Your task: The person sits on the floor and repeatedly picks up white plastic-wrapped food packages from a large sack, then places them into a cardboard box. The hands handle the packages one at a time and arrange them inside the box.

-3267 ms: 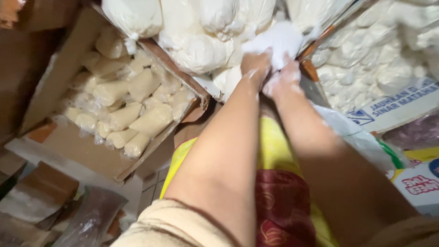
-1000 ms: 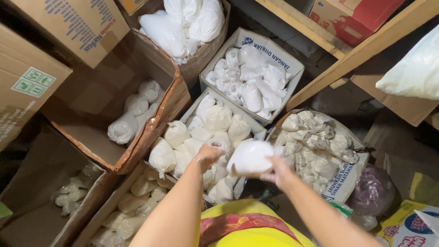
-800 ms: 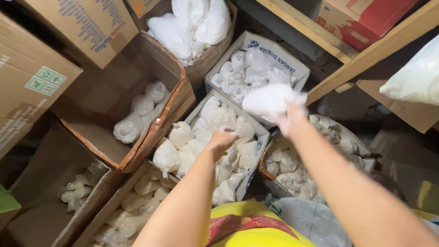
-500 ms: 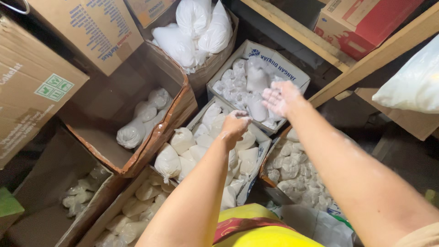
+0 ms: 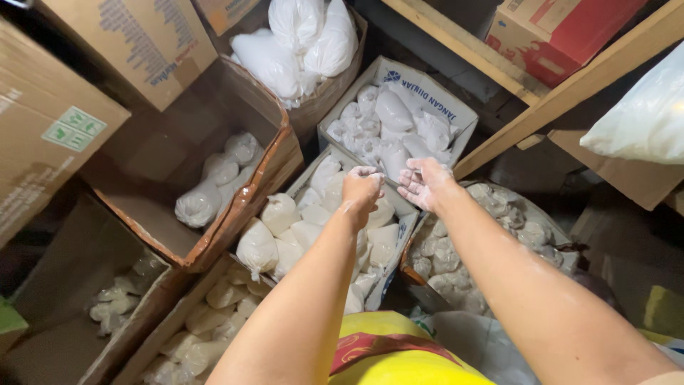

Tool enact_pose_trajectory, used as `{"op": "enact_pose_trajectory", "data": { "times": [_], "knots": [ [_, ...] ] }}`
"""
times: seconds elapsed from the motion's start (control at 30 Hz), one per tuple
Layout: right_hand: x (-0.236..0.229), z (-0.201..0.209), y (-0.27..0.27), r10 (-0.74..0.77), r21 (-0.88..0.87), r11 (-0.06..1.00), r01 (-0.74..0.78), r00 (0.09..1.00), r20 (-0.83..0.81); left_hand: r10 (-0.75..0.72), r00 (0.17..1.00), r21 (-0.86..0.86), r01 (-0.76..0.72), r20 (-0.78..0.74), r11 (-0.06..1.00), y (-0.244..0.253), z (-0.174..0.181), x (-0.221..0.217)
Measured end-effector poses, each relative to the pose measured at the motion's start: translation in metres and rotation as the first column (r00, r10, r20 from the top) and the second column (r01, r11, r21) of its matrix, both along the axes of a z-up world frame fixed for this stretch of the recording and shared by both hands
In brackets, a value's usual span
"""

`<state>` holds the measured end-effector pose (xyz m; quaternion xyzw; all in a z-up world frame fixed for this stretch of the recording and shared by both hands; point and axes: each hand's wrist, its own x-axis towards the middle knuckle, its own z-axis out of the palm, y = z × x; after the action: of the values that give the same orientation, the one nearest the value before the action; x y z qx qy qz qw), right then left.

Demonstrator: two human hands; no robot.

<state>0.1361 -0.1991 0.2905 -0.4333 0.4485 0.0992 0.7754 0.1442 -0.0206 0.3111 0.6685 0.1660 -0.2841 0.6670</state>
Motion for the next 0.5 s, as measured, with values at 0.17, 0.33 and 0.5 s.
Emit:
{"op": "enact_pose_trajectory", "data": {
  "times": [0.17,0.33,0.5],
  "knots": [
    [-0.036,-0.019,0.002,0.008,-0.029,1.0,-0.011,0.996,-0.084,0.019,0.998,0.027,-0.017,-0.057,0.999,0.008,-0.027,-0.021],
    [-0.064,-0.045,0.007,0.068,-0.054,0.995,-0.078,0.983,-0.172,0.072,0.985,0.042,-0.066,-0.159,0.997,0.016,-0.054,-0.052],
    [-0.086,-0.07,0.018,0.152,-0.07,0.982,-0.173,0.959,-0.239,0.146,0.964,0.074,-0.133,-0.221,0.988,0.026,-0.09,-0.073]
  ]
}}
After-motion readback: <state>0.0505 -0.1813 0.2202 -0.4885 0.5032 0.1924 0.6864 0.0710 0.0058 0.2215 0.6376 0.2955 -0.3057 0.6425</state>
